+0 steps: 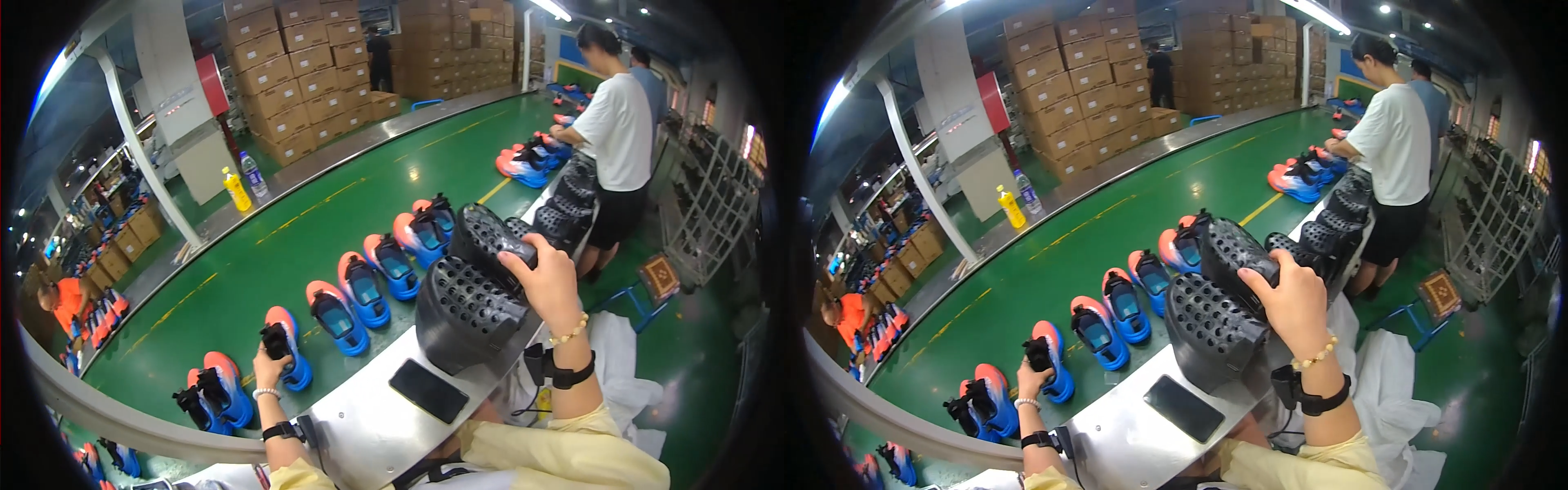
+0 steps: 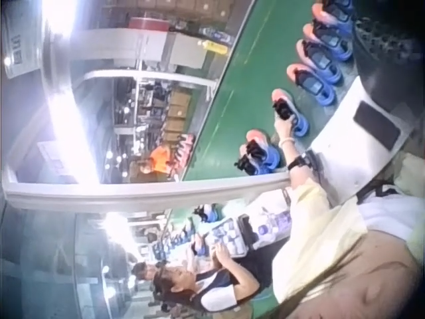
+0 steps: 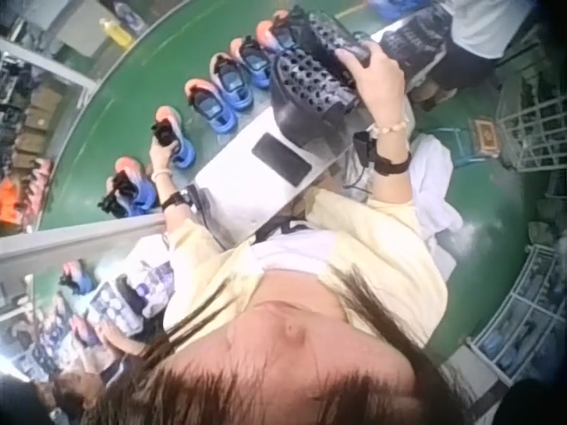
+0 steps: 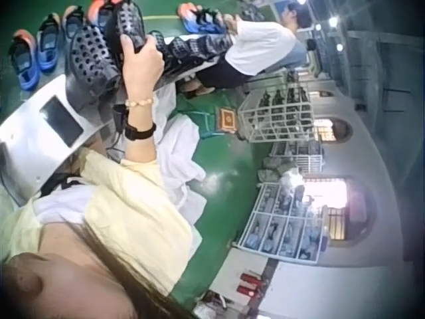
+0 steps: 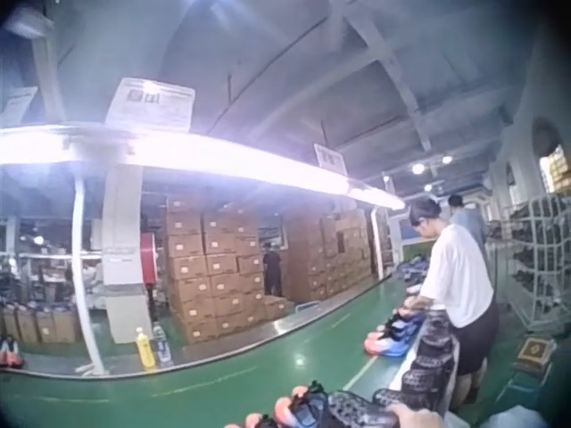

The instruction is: Inspecting and arranging shoes on an assembly line.

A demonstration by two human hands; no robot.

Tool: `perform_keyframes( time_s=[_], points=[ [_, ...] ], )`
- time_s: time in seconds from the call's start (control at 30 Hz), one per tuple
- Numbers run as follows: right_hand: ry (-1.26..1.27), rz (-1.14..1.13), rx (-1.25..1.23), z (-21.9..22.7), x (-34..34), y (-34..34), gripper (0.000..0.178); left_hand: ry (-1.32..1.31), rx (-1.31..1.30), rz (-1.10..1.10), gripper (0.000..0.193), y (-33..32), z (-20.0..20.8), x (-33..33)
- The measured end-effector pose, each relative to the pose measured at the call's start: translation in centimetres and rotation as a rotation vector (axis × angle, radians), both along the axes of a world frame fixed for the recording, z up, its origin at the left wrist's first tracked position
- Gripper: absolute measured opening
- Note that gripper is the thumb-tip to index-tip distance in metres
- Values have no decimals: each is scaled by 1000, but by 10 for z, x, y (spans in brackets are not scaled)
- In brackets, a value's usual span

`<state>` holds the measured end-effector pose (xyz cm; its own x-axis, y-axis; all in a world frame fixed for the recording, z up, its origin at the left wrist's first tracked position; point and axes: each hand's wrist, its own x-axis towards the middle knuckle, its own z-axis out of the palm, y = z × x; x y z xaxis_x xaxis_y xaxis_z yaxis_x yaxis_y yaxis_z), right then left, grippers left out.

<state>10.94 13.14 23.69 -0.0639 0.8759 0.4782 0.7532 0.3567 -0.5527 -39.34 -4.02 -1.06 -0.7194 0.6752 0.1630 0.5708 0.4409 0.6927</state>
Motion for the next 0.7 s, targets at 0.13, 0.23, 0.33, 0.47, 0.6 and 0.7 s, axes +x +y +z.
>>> perform_keyframes(
  time_s=[0.13,0.23,0.33,0.47,0.6,0.7],
  points=[
    [294,149,208,30,7,-22,51,123,-87,95,73,-2,-1,-5],
    [561,421,158,56,-2,-59,47,49,-125,169,89,-15,13,-1],
    [499,628,201,66,-27,-106,50,466,369,282,59,-25,54,33],
    [232,748,107,35,-85,-145,49,85,495,-24,41,6,91,151],
    [-22,605,-50,-18,-161,-136,49,-36,180,-210,67,21,4,130],
    [-130,586,-72,-37,-205,-127,50,-53,323,-153,43,14,-13,117]
  ],
)
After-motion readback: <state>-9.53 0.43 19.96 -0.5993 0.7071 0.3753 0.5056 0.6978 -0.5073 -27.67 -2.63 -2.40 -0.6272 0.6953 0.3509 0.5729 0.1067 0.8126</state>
